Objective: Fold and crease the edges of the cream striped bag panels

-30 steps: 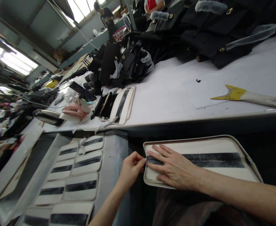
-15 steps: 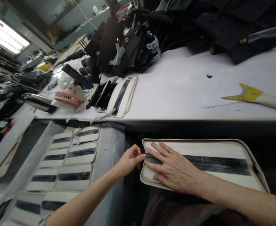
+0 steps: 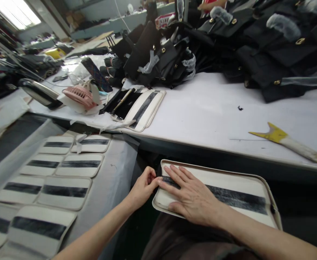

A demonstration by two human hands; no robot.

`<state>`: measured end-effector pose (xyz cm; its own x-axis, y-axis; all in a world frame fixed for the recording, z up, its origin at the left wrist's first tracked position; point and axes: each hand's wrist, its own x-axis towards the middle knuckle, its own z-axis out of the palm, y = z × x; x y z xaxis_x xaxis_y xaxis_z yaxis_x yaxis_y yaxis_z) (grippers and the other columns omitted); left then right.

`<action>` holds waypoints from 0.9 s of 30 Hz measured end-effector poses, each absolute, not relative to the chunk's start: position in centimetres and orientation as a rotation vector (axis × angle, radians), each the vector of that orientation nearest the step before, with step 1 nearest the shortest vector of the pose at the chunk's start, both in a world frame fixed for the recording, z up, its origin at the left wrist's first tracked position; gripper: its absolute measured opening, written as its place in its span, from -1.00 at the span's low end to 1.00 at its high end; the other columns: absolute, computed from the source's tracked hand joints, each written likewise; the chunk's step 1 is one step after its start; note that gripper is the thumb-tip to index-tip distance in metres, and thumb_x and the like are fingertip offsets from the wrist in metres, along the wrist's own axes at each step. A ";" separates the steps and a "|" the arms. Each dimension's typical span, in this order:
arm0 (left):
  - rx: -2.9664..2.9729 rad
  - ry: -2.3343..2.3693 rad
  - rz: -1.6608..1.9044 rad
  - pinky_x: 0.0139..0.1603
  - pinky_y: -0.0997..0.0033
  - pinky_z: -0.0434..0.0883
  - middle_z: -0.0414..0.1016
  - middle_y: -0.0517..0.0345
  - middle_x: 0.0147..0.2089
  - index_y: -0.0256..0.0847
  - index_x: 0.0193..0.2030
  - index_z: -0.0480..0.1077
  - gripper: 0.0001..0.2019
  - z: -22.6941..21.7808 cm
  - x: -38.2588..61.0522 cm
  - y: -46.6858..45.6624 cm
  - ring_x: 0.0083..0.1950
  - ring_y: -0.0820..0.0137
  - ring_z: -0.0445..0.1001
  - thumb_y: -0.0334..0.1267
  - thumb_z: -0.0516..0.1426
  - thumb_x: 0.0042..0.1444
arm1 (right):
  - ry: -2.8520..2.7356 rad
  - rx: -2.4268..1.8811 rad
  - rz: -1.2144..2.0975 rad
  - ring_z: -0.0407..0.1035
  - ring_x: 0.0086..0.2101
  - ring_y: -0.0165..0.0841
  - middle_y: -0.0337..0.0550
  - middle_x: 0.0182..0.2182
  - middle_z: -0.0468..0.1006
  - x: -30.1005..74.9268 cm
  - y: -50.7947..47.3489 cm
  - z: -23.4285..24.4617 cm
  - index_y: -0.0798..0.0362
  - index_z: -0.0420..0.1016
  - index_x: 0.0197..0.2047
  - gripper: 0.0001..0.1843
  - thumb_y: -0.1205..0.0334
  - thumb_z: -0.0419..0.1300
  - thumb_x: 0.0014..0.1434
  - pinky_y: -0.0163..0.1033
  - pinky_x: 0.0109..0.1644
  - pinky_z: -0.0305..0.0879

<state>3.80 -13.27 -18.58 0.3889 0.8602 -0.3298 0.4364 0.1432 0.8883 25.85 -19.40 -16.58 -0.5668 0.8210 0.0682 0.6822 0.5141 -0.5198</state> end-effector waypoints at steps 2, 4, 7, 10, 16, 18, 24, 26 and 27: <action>1.535 1.236 0.483 -0.36 0.46 0.16 0.18 0.32 -0.39 -0.16 -0.28 0.18 -0.72 -18.7 3.8 -13.5 -0.37 0.47 0.17 -0.01 0.12 0.21 | -2.453 -1.292 0.624 -0.32 0.39 -0.17 -0.02 0.44 -0.38 25.9 -19.4 -16.5 -0.15 -0.18 0.46 -0.18 -0.06 0.14 0.27 0.05 0.43 -0.21; 1.572 1.252 0.502 -0.37 0.46 0.15 0.18 0.32 -0.40 -0.15 -0.28 0.18 -0.72 -18.7 3.9 -13.8 -0.38 0.47 0.18 0.00 0.11 0.21 | -2.449 -1.301 0.595 -0.32 0.39 -0.19 0.01 0.44 -0.37 25.8 -19.4 -16.6 -0.09 -0.24 0.47 -0.09 -0.17 0.12 0.24 0.03 0.43 -0.19; 1.604 1.266 0.516 -0.37 0.45 0.15 0.19 0.32 -0.40 -0.15 -0.28 0.17 -0.72 -18.3 4.0 -14.1 -0.39 0.46 0.19 0.00 0.10 0.21 | -2.460 -1.244 0.575 -0.29 0.39 -0.10 0.12 0.43 -0.32 25.8 -19.4 -16.7 -0.02 -0.25 0.47 0.16 -0.48 0.11 0.04 0.10 0.42 -0.18; 1.633 1.274 0.534 -0.36 0.44 0.16 0.21 0.33 -0.41 -0.15 -0.27 0.18 -0.72 -17.9 4.1 -14.4 -0.40 0.46 0.20 0.00 0.10 0.21 | -2.439 -1.181 0.603 -0.28 0.39 -0.05 0.16 0.43 -0.30 26.1 -19.5 -16.7 0.00 -0.26 0.47 0.22 -0.55 0.05 -0.01 0.15 0.40 -0.18; 1.692 1.274 0.569 -0.36 0.43 0.19 0.24 0.32 -0.40 -0.15 -0.22 0.21 -0.75 -17.5 4.1 -14.8 -0.40 0.44 0.24 -0.03 0.11 0.21 | -2.026 -1.075 0.941 -0.29 0.39 -0.11 0.05 0.43 -0.19 27.7 -19.8 -16.3 0.00 -0.17 0.46 -0.06 -0.35 0.01 0.22 0.16 0.41 -0.21; 1.750 1.268 0.597 -0.32 0.42 0.24 0.27 0.27 -0.34 -0.15 -0.14 0.24 -0.78 -17.5 4.2 -14.9 -0.35 0.42 0.28 -0.08 0.09 0.22 | -1.748 -1.066 1.098 -0.20 0.38 -0.11 0.04 0.39 0.01 27.9 -19.5 -16.4 -0.01 0.07 0.40 -0.21 -0.23 0.08 0.24 0.16 0.40 -0.18; 2.322 1.133 0.621 0.11 0.22 0.24 0.35 0.07 0.00 -0.13 -0.09 0.38 -0.85 -16.3 4.6 -14.4 0.05 0.28 0.32 -0.33 0.04 0.25 | -0.720 -0.950 1.415 0.46 0.02 -0.10 0.04 -0.09 0.61 30.0 -18.6 -15.0 0.07 0.55 -0.16 -0.61 -0.06 0.08 0.27 0.13 0.23 0.26; 2.518 0.968 0.505 0.15 0.18 0.20 0.36 0.09 0.02 -0.10 -0.12 0.42 -0.77 -15.4 4.8 -13.7 0.09 0.26 0.31 -0.44 0.00 0.23 | -0.594 -0.960 1.427 0.52 -0.08 -0.13 -0.01 -0.16 0.63 32.4 -19.2 -13.7 0.05 0.54 -0.18 -0.65 -0.03 0.10 0.27 0.10 0.12 0.38; 2.585 0.863 0.423 0.14 0.17 0.19 0.38 0.11 0.01 -0.09 -0.14 0.43 -0.73 -14.9 5.0 -13.3 0.07 0.27 0.31 -0.49 -0.01 0.19 | -0.569 -0.977 1.397 0.54 -0.13 -0.15 -0.03 -0.19 0.64 34.0 -19.8 -13.2 0.05 0.54 -0.18 -0.69 -0.01 0.14 0.26 0.08 0.08 0.42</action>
